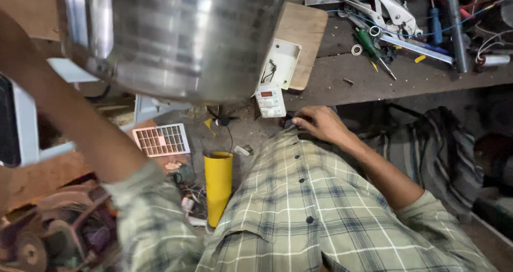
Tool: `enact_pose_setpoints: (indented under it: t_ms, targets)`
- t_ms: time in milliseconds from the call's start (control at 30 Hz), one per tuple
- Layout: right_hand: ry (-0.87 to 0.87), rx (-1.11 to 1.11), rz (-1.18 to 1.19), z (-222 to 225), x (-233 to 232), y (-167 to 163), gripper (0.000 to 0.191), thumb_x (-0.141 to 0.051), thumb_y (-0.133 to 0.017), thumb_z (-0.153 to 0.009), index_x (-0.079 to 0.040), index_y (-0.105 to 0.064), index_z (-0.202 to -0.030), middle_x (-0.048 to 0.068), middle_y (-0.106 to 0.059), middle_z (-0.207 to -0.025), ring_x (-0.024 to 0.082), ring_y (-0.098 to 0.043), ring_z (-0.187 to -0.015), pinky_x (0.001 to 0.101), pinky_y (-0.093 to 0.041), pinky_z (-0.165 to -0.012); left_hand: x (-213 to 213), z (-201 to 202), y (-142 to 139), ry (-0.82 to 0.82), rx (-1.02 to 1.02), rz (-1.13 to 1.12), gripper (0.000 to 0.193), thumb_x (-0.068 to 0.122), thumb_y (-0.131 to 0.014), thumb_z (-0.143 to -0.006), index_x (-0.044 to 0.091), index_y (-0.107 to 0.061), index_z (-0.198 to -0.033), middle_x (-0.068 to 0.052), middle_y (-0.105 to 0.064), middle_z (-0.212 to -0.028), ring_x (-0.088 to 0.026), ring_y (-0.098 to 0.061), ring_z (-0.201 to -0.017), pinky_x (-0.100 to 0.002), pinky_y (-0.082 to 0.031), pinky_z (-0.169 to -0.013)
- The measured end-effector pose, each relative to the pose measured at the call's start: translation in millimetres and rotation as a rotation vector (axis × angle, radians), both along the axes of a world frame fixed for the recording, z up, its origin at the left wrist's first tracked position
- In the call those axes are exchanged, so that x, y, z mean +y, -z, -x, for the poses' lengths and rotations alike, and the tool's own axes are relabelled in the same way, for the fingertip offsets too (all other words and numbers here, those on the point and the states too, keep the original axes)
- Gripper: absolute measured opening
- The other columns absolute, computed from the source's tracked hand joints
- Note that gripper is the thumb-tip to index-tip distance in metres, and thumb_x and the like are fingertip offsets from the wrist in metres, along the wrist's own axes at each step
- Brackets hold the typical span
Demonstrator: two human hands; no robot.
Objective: The person uses pliers to work on the motor of a stainless steel mixer jar, then removes the motor unit and handles its wiring. They open a white switch box, use a screwdriver on it, and manipulate the wires and components inside while the mixer body rests on the workbench.
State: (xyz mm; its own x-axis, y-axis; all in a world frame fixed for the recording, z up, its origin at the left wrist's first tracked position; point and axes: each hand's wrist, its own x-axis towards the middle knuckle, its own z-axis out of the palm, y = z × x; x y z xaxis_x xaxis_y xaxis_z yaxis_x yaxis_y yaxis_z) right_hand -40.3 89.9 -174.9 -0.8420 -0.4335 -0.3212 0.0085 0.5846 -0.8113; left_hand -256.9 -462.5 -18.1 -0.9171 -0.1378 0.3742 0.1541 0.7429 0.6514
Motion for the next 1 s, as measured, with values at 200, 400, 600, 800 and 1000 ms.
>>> enact_pose_setpoints:
  t_ms: [200, 400, 600, 800, 1000]
  targets:
    - [-0.037, -0.051, -0.025, -11.1, -29.7, -15.3, 0.033, -0.032, -0.068, -0.094, -0.002, -0.075, -0.104, 0.017, -0.075, -0.092, 0.033, -0.074, -0.076, 0.0436, -0.056, -0.068, 116.9, -235.7, 202.6, -0.686, 0.290, -0.409, 0.029, 0.020, -0.053, -0.120, -0.007, -0.054, -0.109, -0.017, -0.053, -0.094, -0.025, -0.052, -0.084, -0.037, -0.052, -0.081]
    - [-0.155, 0.136, 0.078, -15.5, -63.1, -9.7, 0.032, -0.031, -0.070, -0.096, 0.001, -0.074, -0.104, 0.021, -0.074, -0.092, 0.036, -0.072, -0.078, 0.0440, -0.056, -0.069, 291.6, -329.4, 243.2, -0.160, -0.185, -0.391, 0.027, 0.021, -0.071, -0.100, 0.006, -0.069, -0.122, -0.018, -0.071, -0.123, -0.034, -0.069, -0.115, -0.041, -0.055, -0.101]
    - [-0.383, 0.179, 0.020, -10.1, -49.0, -5.0, 0.033, -0.033, -0.071, -0.097, 0.000, -0.074, -0.098, 0.022, -0.071, -0.087, 0.038, -0.068, -0.076, 0.0452, -0.053, -0.068, 258.4, -239.4, 218.5, -0.415, -0.069, 0.115, 0.065, 0.017, -0.065, -0.094, -0.013, -0.041, -0.147, -0.037, -0.047, -0.144, -0.054, -0.048, -0.129, -0.055, -0.037, -0.114]
    - [-0.349, 0.054, 0.145, 22.5, -0.8, -15.7, 0.030, -0.031, -0.068, -0.097, -0.002, -0.075, -0.105, 0.016, -0.074, -0.087, 0.028, -0.072, -0.070, 0.0393, -0.055, -0.067, 287.0, -241.1, 196.4, -0.457, -0.242, 0.251, 0.038, 0.015, -0.072, -0.087, 0.001, -0.064, -0.122, -0.028, -0.066, -0.126, -0.050, -0.060, -0.111, -0.054, -0.048, -0.094]
    - [-0.367, 0.000, 0.449, 71.6, 53.3, -6.9, 0.043, -0.029, -0.068, -0.100, -0.003, -0.062, -0.133, 0.014, -0.069, -0.128, 0.027, -0.068, -0.114, 0.0391, -0.055, -0.097, 374.1, -235.5, 148.3, -0.327, -0.132, -1.114, 0.034, 0.020, -0.066, -0.106, -0.004, -0.063, -0.129, -0.016, -0.069, -0.100, -0.025, -0.064, -0.088, -0.038, -0.053, -0.080]
